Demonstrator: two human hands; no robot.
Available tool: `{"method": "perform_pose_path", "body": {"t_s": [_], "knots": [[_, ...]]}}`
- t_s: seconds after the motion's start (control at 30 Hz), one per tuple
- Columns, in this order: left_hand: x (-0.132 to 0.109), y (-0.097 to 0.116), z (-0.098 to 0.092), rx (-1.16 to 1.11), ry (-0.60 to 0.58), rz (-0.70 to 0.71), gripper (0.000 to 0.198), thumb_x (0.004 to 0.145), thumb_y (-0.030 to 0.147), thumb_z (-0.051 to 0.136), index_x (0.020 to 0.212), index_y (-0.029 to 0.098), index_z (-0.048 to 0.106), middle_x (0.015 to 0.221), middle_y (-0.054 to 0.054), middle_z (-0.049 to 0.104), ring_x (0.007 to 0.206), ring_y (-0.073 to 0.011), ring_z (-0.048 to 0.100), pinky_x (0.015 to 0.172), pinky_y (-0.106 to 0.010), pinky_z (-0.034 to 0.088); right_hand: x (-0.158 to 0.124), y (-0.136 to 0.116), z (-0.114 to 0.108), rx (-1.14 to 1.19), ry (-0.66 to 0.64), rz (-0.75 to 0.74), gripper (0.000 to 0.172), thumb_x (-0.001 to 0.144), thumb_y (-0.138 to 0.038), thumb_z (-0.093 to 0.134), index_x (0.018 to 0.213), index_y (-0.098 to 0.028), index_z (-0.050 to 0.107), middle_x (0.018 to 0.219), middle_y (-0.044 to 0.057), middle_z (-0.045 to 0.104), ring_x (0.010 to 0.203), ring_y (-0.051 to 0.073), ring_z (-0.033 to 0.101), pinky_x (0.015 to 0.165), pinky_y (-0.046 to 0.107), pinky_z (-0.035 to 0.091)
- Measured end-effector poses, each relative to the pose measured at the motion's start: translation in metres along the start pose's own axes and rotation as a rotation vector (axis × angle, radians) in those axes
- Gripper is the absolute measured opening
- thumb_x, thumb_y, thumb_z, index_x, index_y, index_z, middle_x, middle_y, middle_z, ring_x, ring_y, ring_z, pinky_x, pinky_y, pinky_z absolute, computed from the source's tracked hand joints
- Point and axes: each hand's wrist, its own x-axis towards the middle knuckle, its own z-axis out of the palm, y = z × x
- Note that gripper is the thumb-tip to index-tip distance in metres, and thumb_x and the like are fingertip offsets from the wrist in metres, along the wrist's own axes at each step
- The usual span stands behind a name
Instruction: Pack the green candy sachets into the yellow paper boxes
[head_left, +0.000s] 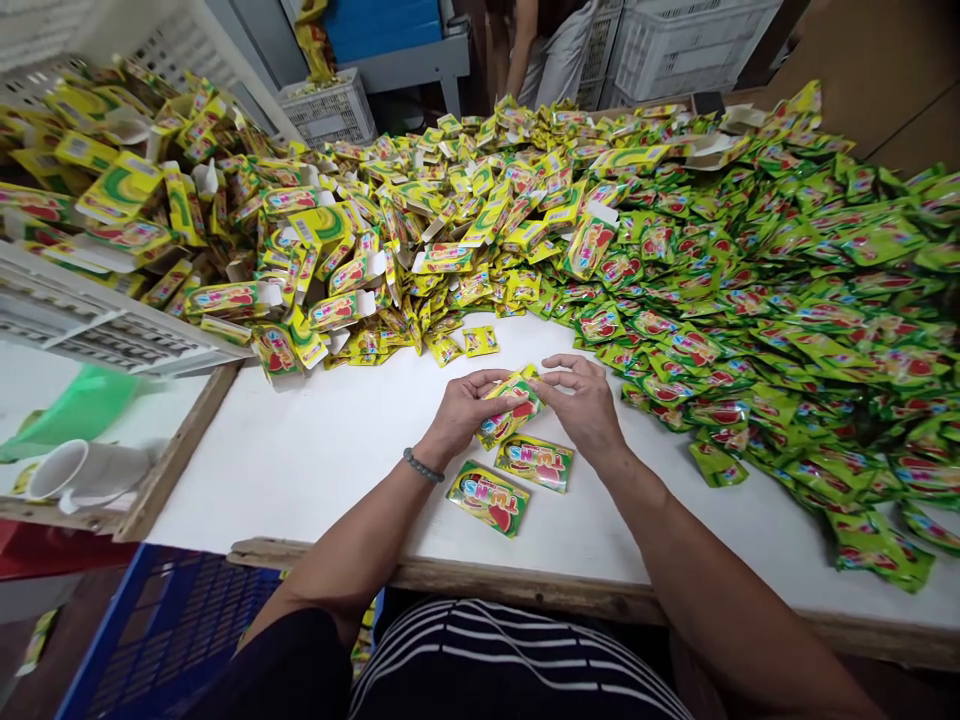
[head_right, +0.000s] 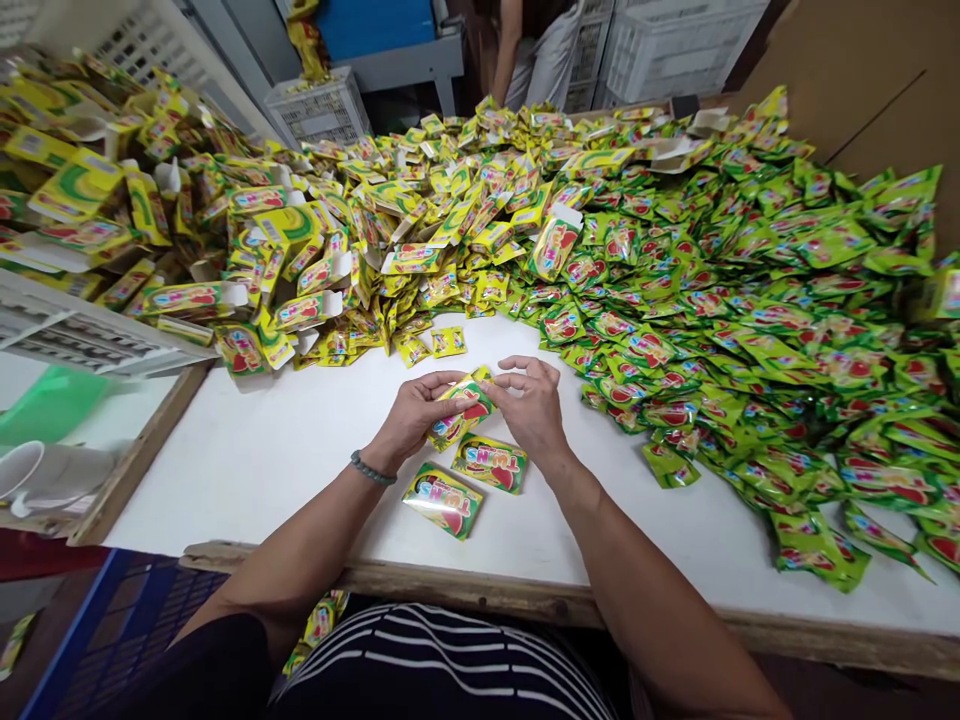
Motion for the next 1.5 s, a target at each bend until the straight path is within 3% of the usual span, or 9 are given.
{"method": "perform_pose_path", "body": {"t_s": [0.23, 0.3, 0.47, 0.7, 0.83, 1.03, 1.23, 1.37, 1.5], "knots": [[0.0, -0.002, 0.008, -0.056, 0.01, -0.012, 0.049, 0.05, 0.026, 0.089, 0.092, 0.013, 0.067, 0.07, 0.0, 0.071, 0.059, -0.012, 0.064, 0.064, -0.026, 0.05, -0.007, -0.007, 0.004, 0.116, -0.217, 0.129, 0.044, 0.084, -0.055, 0.052, 0.058, -0.022, 0.067, 0.121, 0.008, 0.063, 0.127, 0.028, 0.041, 0.107, 0.047, 0.032], [0.001, -0.003, 0.008, -0.057, 0.005, 0.03, 0.05, 0.053, 0.028, 0.088, 0.096, 0.014, 0.065, 0.067, 0.001, 0.07, 0.058, -0.0108, 0.062, 0.062, -0.024, 0.048, -0.006, -0.008, 0.002, 0.141, -0.222, 0.095, 0.041, 0.084, -0.056, 0.053, 0.069, -0.022, 0.071, 0.122, 0.008, 0.063, 0.125, 0.027, 0.043, 0.106, 0.045, 0.035], [0.003, -0.005, 0.002, -0.047, 0.033, 0.191, 0.061, 0.065, 0.04, 0.081, 0.115, 0.019, 0.053, 0.066, 0.005, 0.064, 0.054, -0.0084, 0.057, 0.055, -0.019, 0.041, -0.003, -0.005, 0.002, 0.352, -0.09, 0.063, 0.044, 0.073, -0.049, 0.072, 0.108, -0.023, 0.068, 0.096, 0.005, 0.067, 0.087, 0.019, 0.06, 0.077, 0.034, 0.051], [0.0, -0.007, -0.002, 0.113, -0.115, 0.252, 0.05, 0.079, 0.049, 0.067, 0.118, 0.022, 0.051, 0.071, 0.003, 0.062, 0.059, -0.01, 0.057, 0.057, -0.022, 0.044, -0.008, -0.004, 0.006, 0.33, -0.257, 0.019, 0.035, 0.085, -0.049, 0.057, 0.099, -0.021, 0.071, 0.089, 0.003, 0.068, 0.08, 0.017, 0.061, 0.078, 0.032, 0.051], [0.002, -0.008, -0.002, 0.074, -0.094, 0.245, 0.048, 0.079, 0.049, 0.067, 0.115, 0.021, 0.05, 0.071, 0.003, 0.06, 0.057, -0.0097, 0.056, 0.056, -0.022, 0.045, -0.01, -0.006, 0.008, 0.389, -0.183, 0.066, 0.039, 0.083, -0.048, 0.061, 0.112, -0.022, 0.062, 0.079, -0.001, 0.065, 0.072, 0.015, 0.06, 0.071, 0.029, 0.05], [0.003, -0.006, -0.005, 0.187, -0.075, 0.281, 0.044, 0.077, 0.043, 0.071, 0.112, 0.023, 0.053, 0.069, 0.005, 0.054, 0.055, -0.0071, 0.048, 0.052, -0.019, 0.037, -0.013, -0.006, 0.009, 0.37, -0.259, 0.054, 0.03, 0.082, -0.049, 0.061, 0.085, -0.021, 0.068, 0.076, 0.001, 0.065, 0.074, 0.017, 0.06, 0.072, 0.03, 0.051], [0.002, -0.003, -0.007, 0.226, -0.123, 0.24, 0.045, 0.075, 0.041, 0.074, 0.108, 0.02, 0.053, 0.067, 0.006, 0.054, 0.054, -0.0064, 0.048, 0.051, -0.019, 0.035, -0.008, -0.005, 0.004, 0.453, -0.291, 0.175, 0.053, 0.078, -0.044, 0.066, 0.126, -0.023, 0.058, 0.081, 0.001, 0.071, 0.072, 0.017, 0.064, 0.071, 0.033, 0.053], [0.0, -0.003, -0.006, 0.151, -0.061, 0.218, 0.05, 0.071, 0.04, 0.077, 0.107, 0.022, 0.047, 0.056, 0.011, 0.049, 0.045, -0.0052, 0.043, 0.045, -0.017, 0.031, -0.008, -0.006, 0.002, 0.355, -0.296, 0.073, 0.034, 0.077, -0.039, 0.067, 0.107, -0.023, 0.072, 0.109, 0.006, 0.072, 0.094, 0.021, 0.065, 0.082, 0.036, 0.052], [-0.002, -0.002, -0.004, 0.127, -0.014, 0.228, 0.049, 0.068, 0.04, 0.079, 0.102, 0.019, 0.05, 0.061, 0.007, 0.059, 0.048, -0.006, 0.05, 0.047, -0.017, 0.036, -0.008, -0.007, 0.0, 0.394, -0.297, 0.076, 0.026, 0.078, -0.042, 0.067, 0.094, -0.024, 0.076, 0.099, 0.005, 0.075, 0.095, 0.022, 0.066, 0.085, 0.038, 0.051]]}}
